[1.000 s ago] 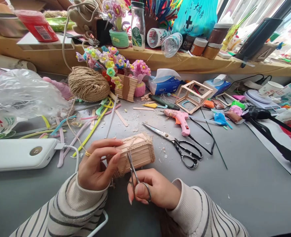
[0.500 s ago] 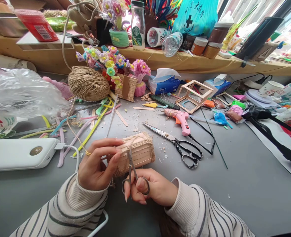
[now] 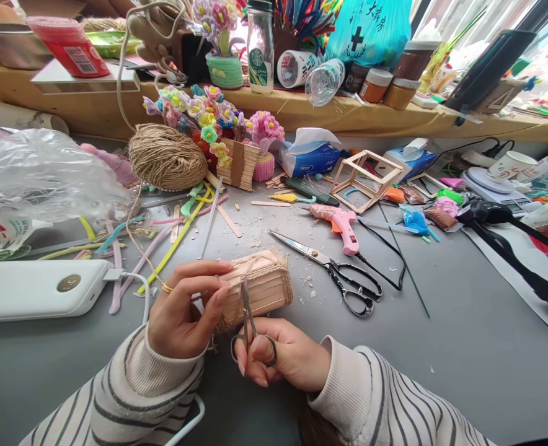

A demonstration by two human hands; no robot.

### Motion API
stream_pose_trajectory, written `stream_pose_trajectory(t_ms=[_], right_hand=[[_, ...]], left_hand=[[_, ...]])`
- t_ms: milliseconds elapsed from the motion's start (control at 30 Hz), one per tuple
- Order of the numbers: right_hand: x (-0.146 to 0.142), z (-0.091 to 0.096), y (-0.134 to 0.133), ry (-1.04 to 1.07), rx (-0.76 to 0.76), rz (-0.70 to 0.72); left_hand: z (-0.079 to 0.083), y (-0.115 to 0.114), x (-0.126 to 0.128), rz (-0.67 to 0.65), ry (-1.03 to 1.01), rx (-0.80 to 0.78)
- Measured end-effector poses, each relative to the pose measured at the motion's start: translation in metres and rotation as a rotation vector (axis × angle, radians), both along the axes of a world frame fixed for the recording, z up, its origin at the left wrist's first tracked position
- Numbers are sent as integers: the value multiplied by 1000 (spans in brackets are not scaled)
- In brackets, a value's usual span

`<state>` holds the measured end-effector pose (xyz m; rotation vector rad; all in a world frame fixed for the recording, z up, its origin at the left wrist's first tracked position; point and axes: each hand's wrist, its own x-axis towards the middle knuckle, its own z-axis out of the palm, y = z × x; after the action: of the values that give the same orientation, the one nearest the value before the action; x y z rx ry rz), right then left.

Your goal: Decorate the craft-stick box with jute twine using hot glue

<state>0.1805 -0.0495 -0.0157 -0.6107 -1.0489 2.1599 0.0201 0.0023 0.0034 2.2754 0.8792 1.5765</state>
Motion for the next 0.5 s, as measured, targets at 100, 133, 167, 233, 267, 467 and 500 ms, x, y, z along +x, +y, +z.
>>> stream_pose_trajectory(t_ms=[100,133,167,233,267,467,500], right_hand=[[1,-1,-1,-11,-10,-8],[1,-1,-1,-15,-13,-11],[0,-1,-2,-19,-17,-12],[0,-2,-2,-23,-21,-17],[-1,-2,-2,-22,-18,-20],[-4,1,-3,-45,75,-53],[-4,2,-3,-62,98,-65]], left_hand=[[0,0,0,3,-5,-1],[0,0,0,3,-5,-3],[0,0,0,4,-4,-4],[0,0,0,6,2,-3],[0,0,0,7,5,-3],[1,-1,0,17,15,-3],[1,-1,0,17,14,-3]])
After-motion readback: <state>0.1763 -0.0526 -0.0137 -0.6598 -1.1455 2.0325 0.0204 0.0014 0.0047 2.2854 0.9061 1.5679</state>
